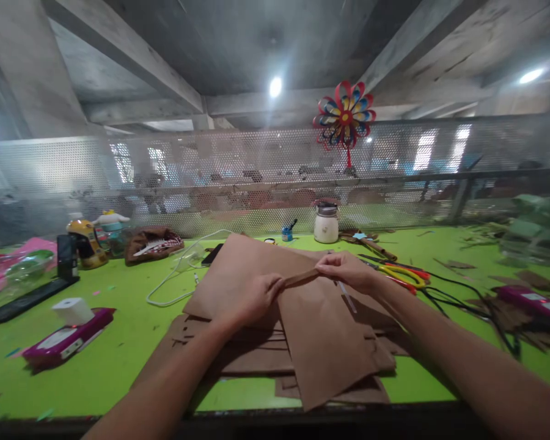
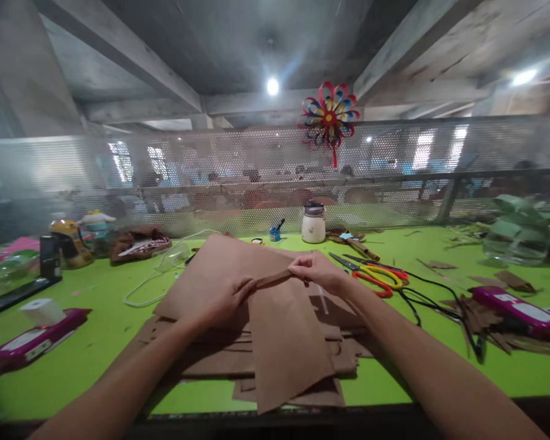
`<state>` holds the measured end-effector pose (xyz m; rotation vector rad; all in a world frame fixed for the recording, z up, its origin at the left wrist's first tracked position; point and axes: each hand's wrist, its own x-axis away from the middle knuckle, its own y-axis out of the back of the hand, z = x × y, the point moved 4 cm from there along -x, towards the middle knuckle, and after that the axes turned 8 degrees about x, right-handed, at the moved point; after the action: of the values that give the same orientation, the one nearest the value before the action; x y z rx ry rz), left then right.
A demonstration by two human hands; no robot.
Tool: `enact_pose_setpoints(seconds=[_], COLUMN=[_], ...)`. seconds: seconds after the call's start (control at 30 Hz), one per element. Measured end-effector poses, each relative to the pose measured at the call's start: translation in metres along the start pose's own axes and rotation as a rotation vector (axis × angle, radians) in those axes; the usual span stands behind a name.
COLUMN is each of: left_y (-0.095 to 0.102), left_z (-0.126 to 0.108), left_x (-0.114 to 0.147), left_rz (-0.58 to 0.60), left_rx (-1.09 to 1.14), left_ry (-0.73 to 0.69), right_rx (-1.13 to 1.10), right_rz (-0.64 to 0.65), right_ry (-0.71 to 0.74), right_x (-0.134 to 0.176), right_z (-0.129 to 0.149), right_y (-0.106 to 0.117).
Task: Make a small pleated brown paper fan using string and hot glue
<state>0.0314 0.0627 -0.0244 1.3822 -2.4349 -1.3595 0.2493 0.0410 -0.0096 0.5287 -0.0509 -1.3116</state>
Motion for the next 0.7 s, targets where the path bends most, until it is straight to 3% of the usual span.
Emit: enact_pose_setpoints(seconds=[0.2, 0.33, 0.57, 0.7], left_y=[0.007, 0.011, -0.011, -0.021], left_z=[-0.007, -0.020, -0.032, -0.034], left_x=[-0.002, 0.003, 0.021, 0.028], left_rz=[0.071, 0.170, 0.469, 0.543], left_rx=[0.152, 0.406, 0.920, 0.910], left_ry=[0.044, 0.092, 0.255, 0.295], right_rx=[-0.348, -0.512, -0.357, -0.260], right_rz=[-0.011, -0.026, 0.355, 0.334], right_ry=[-0.025, -0.004, 0.099, 0.214], right_x=[-0.001, 0.000, 0.020, 0.025], right_z=[0.001, 0.007, 0.033, 0.045], right_y=[-0.003, -0.010, -0.042, -0.047])
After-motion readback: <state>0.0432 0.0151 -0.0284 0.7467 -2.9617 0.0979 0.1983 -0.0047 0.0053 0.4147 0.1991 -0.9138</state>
